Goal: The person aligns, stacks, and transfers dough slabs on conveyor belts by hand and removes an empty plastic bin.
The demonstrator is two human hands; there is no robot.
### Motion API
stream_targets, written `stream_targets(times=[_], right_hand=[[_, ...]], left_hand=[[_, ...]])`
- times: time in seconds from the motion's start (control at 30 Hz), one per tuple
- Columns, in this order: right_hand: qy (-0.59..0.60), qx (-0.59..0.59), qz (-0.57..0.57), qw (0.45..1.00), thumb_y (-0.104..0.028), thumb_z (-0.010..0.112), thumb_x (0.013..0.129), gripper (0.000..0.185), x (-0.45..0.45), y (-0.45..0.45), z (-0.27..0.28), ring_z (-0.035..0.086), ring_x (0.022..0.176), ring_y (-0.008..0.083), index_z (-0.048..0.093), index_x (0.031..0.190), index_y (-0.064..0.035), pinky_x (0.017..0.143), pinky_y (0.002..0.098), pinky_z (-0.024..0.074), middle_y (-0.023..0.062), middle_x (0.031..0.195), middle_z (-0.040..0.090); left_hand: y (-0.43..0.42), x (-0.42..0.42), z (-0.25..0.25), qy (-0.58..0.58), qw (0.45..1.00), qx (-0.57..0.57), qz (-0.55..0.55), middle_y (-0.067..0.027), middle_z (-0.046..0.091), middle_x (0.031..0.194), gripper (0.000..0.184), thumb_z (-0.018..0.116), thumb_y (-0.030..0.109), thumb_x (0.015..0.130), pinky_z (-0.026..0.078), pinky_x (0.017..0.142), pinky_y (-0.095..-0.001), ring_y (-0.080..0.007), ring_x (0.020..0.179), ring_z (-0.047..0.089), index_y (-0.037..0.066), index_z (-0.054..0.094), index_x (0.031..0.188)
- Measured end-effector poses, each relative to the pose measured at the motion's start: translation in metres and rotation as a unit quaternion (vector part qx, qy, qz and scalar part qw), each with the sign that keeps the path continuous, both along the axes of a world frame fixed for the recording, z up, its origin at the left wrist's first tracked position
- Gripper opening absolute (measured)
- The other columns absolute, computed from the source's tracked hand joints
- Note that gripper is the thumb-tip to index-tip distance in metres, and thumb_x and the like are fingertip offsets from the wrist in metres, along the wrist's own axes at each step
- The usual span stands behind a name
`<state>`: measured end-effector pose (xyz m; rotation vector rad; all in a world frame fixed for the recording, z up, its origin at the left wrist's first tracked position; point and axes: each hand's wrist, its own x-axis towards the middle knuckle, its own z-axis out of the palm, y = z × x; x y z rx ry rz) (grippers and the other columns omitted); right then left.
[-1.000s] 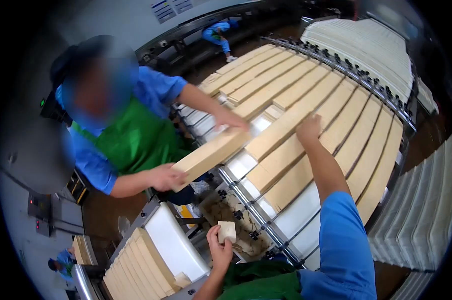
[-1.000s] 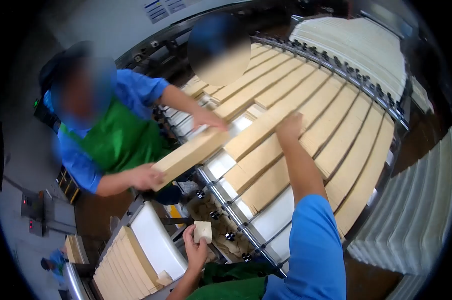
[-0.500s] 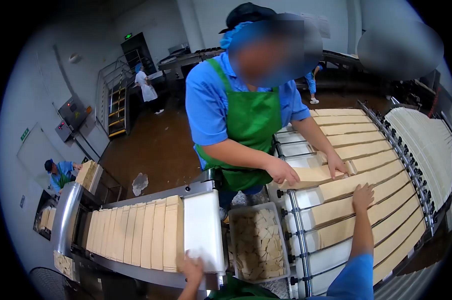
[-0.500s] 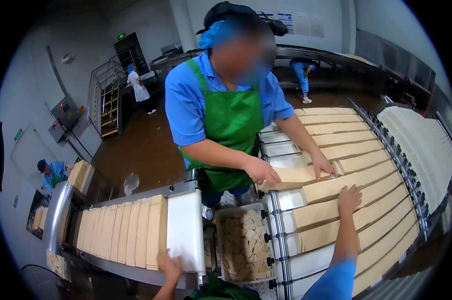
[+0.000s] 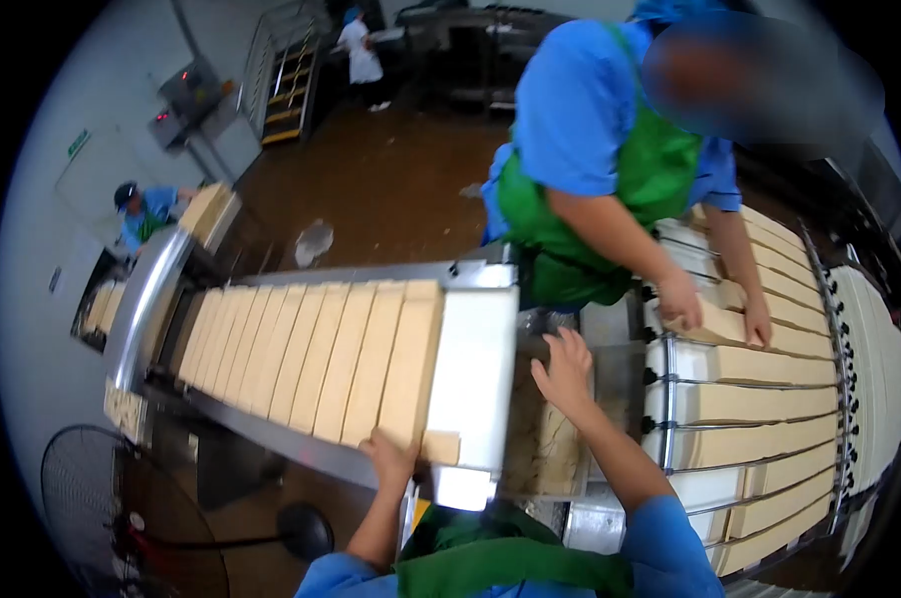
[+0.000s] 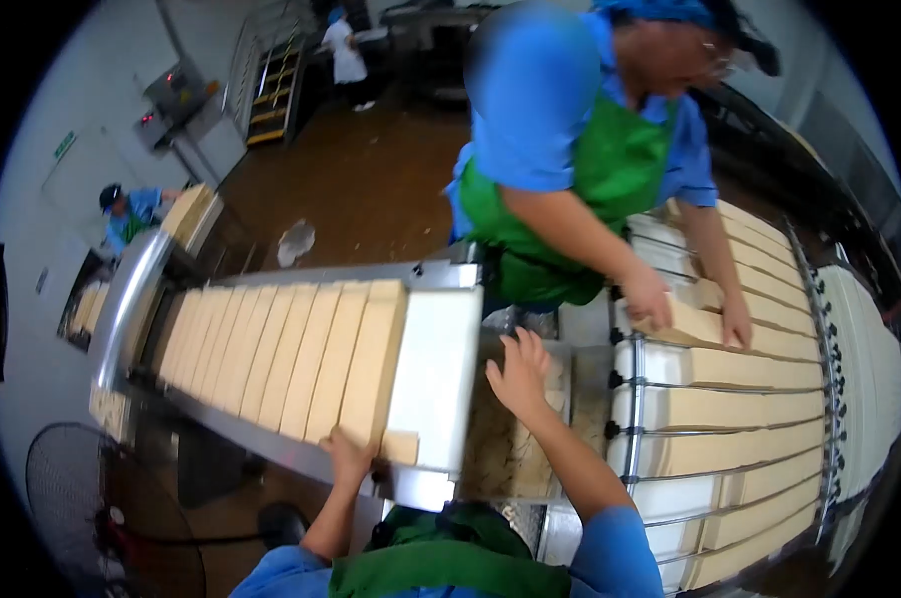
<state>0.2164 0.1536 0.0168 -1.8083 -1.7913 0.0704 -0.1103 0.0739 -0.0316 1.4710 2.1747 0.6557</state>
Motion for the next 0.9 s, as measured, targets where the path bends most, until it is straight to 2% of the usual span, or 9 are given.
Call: stream_targets(times=[0.07,0.2,0.4,0.47,0.57,0.63,0.7,0.8,0.9], right_hand=[[-0.029,-0.071,0.035,0.996,-0.028,0.064,0.08,0.058,-0.041,0.028,-0.017,0.028,0.129,0.0374,0.046,0.127,0.0006,0.103,0.0497,0.022,0.0221,0.136,0.038],[-0.043,-0.153,0.044,0.986,-0.043,0.059,0.083,0.071,-0.115,0.087,-0.041,0.03,0.128,0.036,0.04,0.134,0.0019,0.102,0.0485,0.0253,0.022,0.141,0.033],[-0.045,-0.168,0.041,0.984,-0.048,0.052,0.086,0.068,-0.182,0.159,-0.028,0.034,0.126,0.0364,0.035,0.141,-0.0119,0.098,0.0469,0.0323,0.0186,0.149,0.022],[-0.043,-0.195,0.039,0.979,-0.049,0.051,0.087,0.066,-0.193,0.176,-0.026,0.035,0.126,0.037,0.033,0.143,-0.0177,0.098,0.0455,0.0364,0.0168,0.151,0.018],[-0.044,-0.241,0.024,0.969,-0.051,0.05,0.087,0.066,-0.204,0.187,-0.027,0.035,0.128,0.0367,0.034,0.142,-0.0171,0.1,0.0447,0.0381,0.0171,0.15,0.02],[-0.027,-0.251,0.03,0.967,-0.054,0.051,0.085,0.067,-0.206,0.183,-0.021,0.038,0.125,0.0391,0.038,0.139,-0.0157,0.099,0.0504,0.0369,0.0214,0.144,0.027],[-0.062,-0.244,0.022,0.967,-0.049,0.054,0.083,0.065,-0.203,0.182,-0.019,0.04,0.121,0.0399,0.039,0.136,-0.0144,0.095,0.0495,0.0409,0.0208,0.138,0.032],[-0.07,-0.297,-0.042,0.952,-0.044,0.058,0.079,0.066,-0.182,0.176,-0.007,0.045,0.114,0.0381,0.039,0.133,-0.0116,0.09,0.0477,0.0452,0.0199,0.13,0.037],[-0.034,-0.278,-0.139,0.95,-0.046,0.06,0.075,0.066,-0.149,0.161,-0.014,0.046,0.113,0.0365,0.04,0.13,-0.0158,0.087,0.047,0.0462,0.0142,0.126,0.038]], left_hand=[[0.006,0.005,0.019,-0.035,0.998,-0.043,0.02,-0.0299,0.034,0.118,0.077,0.079,0.018,0.067,0.043,0.091,-0.0442,-0.0454,0.107,0.043,-0.008,0.032,0.122],[0.0,0.005,0.021,-0.061,0.998,0.021,-0.022,-0.0263,0.035,0.113,0.078,0.08,0.02,0.066,0.046,0.085,-0.0444,-0.0438,0.099,0.048,-0.006,0.032,0.121],[0.007,-0.001,0.04,-0.053,0.995,-0.034,-0.073,-0.0274,0.039,0.107,0.073,0.081,0.024,0.066,0.051,0.075,-0.0462,-0.0459,0.086,0.054,-0.007,0.035,0.114],[0.01,-0.004,0.042,-0.066,0.992,-0.065,-0.087,-0.0271,0.038,0.112,0.08,0.08,0.03,0.068,0.051,0.075,-0.0469,-0.0462,0.088,0.055,-0.008,0.033,0.12],[0.013,-0.005,0.043,-0.036,0.988,-0.097,-0.112,-0.0298,0.039,0.11,0.074,0.078,0.036,0.07,0.051,0.068,-0.0502,-0.0485,0.08,0.057,-0.006,0.034,0.111],[0.013,-0.006,0.039,-0.024,0.986,-0.108,-0.122,-0.0294,0.041,0.11,0.074,0.079,0.035,0.069,0.051,0.069,-0.0482,-0.0462,0.083,0.058,-0.007,0.034,0.111],[0.014,-0.006,0.043,-0.015,0.984,-0.115,-0.136,-0.0284,0.042,0.109,0.078,0.081,0.032,0.066,0.052,0.071,-0.0463,-0.0445,0.086,0.058,-0.009,0.034,0.113],[0.012,-0.007,0.029,-0.02,0.981,-0.096,-0.165,-0.0259,0.04,0.108,0.078,0.08,0.037,0.066,0.051,0.069,-0.0491,-0.0453,0.081,0.057,-0.007,0.034,0.111],[0.015,-0.003,0.026,-0.016,0.976,-0.077,-0.204,-0.027,0.04,0.108,0.087,0.082,0.033,0.064,0.051,0.073,-0.048,-0.0454,0.086,0.056,-0.009,0.031,0.12]])
